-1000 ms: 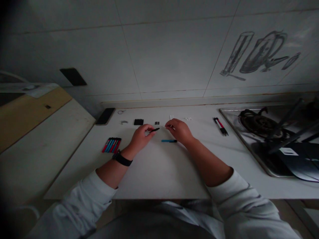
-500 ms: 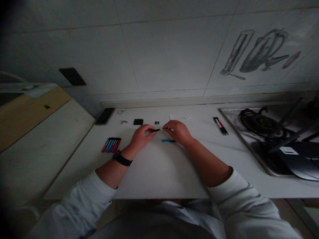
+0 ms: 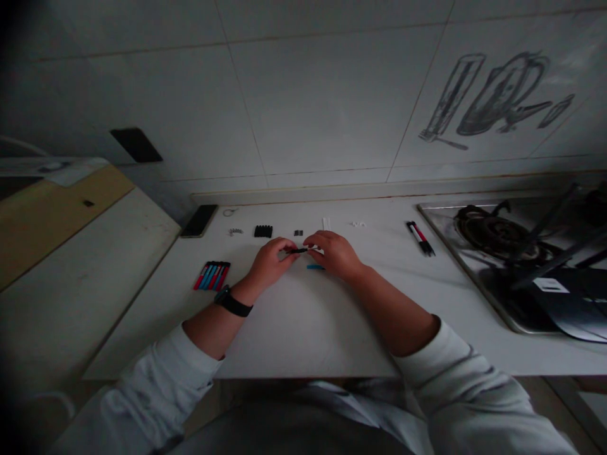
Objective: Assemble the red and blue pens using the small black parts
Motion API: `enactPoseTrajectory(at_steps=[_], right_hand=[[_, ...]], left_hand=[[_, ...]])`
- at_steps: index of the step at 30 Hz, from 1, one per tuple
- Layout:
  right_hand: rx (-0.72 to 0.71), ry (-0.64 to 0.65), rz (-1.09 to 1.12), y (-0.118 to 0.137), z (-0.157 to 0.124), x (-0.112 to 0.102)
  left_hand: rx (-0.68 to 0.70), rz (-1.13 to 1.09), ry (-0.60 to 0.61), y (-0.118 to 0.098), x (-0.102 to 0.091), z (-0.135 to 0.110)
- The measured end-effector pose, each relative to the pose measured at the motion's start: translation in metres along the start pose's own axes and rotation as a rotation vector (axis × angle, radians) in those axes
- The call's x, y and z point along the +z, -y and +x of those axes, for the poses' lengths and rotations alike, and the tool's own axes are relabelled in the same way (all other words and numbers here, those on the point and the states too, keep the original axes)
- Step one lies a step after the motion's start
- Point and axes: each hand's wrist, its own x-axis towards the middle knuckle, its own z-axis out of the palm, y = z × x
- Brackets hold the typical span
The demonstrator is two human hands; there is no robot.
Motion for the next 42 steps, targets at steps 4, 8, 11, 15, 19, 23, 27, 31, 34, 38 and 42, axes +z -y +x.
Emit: enactPoseTrajectory(at_steps=[4, 8, 11, 15, 19, 23, 27, 31, 34, 38, 42], right_hand=[[-0.051, 0.028, -0.033, 0.001, 0.0, 0.0], [-0.06, 0.054, -0.059, 0.005, 0.0, -0.004], [-0.049, 0.025, -0.048, 0.008, 0.0, -0.006], [-0.06, 0.016, -0.04, 0.005, 0.0, -0.005], [-0.069, 0.009, -0.044, -0.001, 0.0, -0.003], [-0.054, 0.013, -0.047, -0.002, 0.0, -0.003], [-0.061, 0.016, -0.028, -0.001, 0.001, -0.003], [-0.082, 0.026, 0.004, 0.006, 0.001, -0.003], [-0.113, 0.022, 0.062, 0.015, 0.001, -0.001], [-0.106, -0.018, 0.204, 0.022, 0.002, 0.0], [0.076, -0.257, 0.211, 0.008, 0.003, -0.009]], left_hand=[[-0.01, -0.001, 0.006, -0.002, 0.0, 0.0], [-0.014, 0.006, -0.002, -0.002, -0.001, 0.0], [-0.025, 0.009, 0.0, -0.001, -0.001, 0.0], [-0.034, 0.006, -0.005, 0.002, 0.0, 0.0], [-0.041, 0.007, -0.023, 0.004, 0.001, -0.001], [-0.047, 0.017, -0.027, 0.005, 0.001, -0.001], [-0.053, 0.02, -0.019, 0.003, 0.0, 0.0], [-0.014, -0.002, 0.013, 0.002, 0.001, -0.001], [0.013, -0.025, 0.028, 0.002, 0.002, -0.001], [-0.012, -0.036, 0.01, 0.002, 0.002, -0.001], [-0.086, -0.045, -0.046, 0.007, 0.001, 0.0]])
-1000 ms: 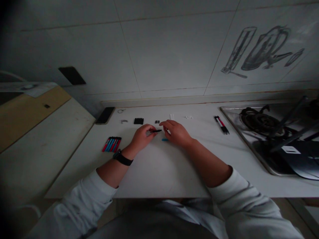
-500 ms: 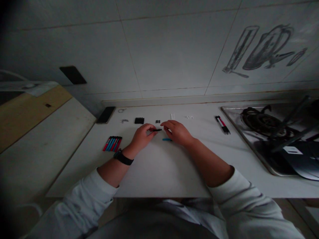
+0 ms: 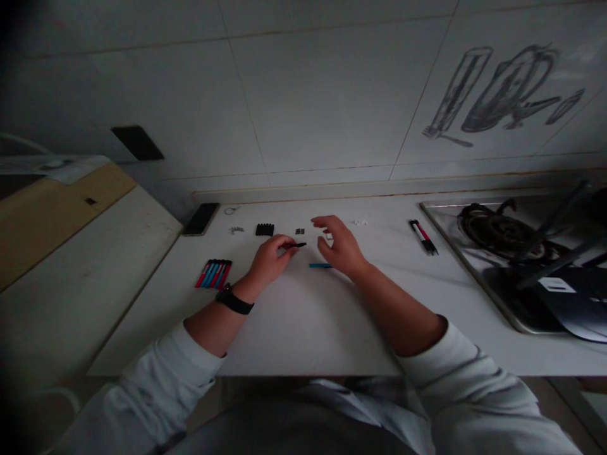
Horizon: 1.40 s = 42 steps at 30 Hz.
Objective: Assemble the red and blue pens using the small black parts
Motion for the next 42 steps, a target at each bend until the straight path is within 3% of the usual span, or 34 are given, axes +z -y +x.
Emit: enactPoseTrajectory(at_steps=[2, 4, 10, 12, 15, 19, 25, 28, 42], right_hand=[[0.135, -0.106, -0.029, -0.009, 0.003, -0.009], [0.222, -0.069, -0.072, -0.015, 0.005, -0.016], [0.189, 0.566, -0.259, -0.013, 0.002, -0.014], [0.165, 0.665, -0.325, -0.01, -0.001, -0.01], [0.086, 0.714, -0.358, -0.01, -0.003, -0.007], [0.099, 0.669, -0.321, -0.012, -0.002, -0.009], [0.126, 0.306, -0.277, -0.014, 0.002, -0.013], [0.108, 0.199, -0.29, -0.016, 0.003, -0.014], [0.05, 0.15, -0.325, -0.019, 0.003, -0.014]], left_hand=[[-0.055, -0.007, -0.049, 0.003, 0.0, 0.001], [-0.109, -0.01, -0.087, 0.006, -0.001, 0.002], [-0.145, -0.004, -0.09, 0.006, -0.001, 0.002], [-0.138, -0.003, -0.088, 0.006, 0.0, 0.002], [-0.118, -0.01, -0.086, 0.007, 0.001, 0.002], [-0.101, -0.01, -0.082, 0.007, -0.001, 0.002], [-0.067, 0.012, -0.097, 0.005, -0.007, 0.004], [-0.052, 0.023, -0.102, 0.007, -0.008, 0.004], [-0.029, 0.052, -0.089, 0.009, -0.01, 0.005]])
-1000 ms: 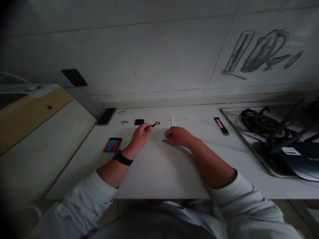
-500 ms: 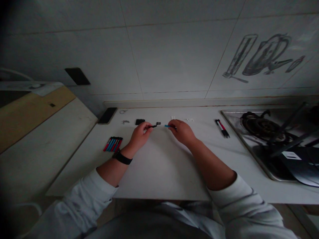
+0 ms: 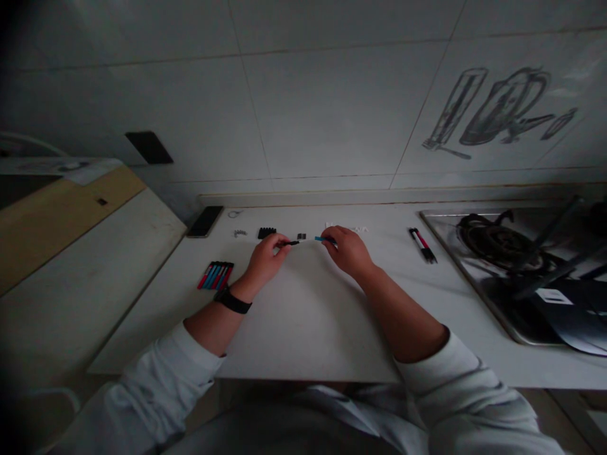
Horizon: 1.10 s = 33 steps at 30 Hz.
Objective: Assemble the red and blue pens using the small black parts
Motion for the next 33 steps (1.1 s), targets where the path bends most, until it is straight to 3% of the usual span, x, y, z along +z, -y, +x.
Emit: enactPoseTrajectory(at_steps=[16, 33], right_hand=[[-0.123, 0.125, -0.008, 0.011, -0.003, 0.007], [-0.182, 0.1, -0.012, 0.011, -0.005, 0.012]], left_hand=[[0.066, -0.013, 0.107, -0.011, 0.0, -0.002], [0.035, 0.026, 0.157, -0.01, 0.001, -0.003]])
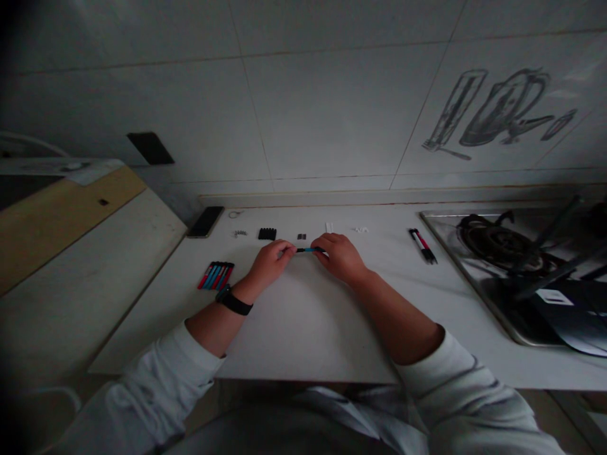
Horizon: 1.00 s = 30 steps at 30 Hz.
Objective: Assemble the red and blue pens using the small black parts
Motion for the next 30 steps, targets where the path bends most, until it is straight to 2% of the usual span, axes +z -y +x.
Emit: enactPoseTrajectory(at_steps=[20, 23, 28, 30], right_hand=[[-0.075, -0.014, 0.0, 0.0062, 0.0002, -0.0009], [-0.056, -0.002, 0.023, 0.0074, -0.0002, -0.0016], [-0.008, 0.014, 0.009, 0.0073, -0.0006, -0.0036], [0.002, 0.013, -0.002, 0.0064, -0.0005, -0.004]], left_hand=[[-0.198, -0.079, 0.094, 0.0027, 0.0036, -0.002], [-0.172, -0.086, 0.072, 0.0037, 0.0043, -0.0009], [-0.022, -0.108, -0.004, 0.0049, 0.0038, 0.0001], [-0.006, -0.129, -0.04, 0.005, 0.0031, 0.0]])
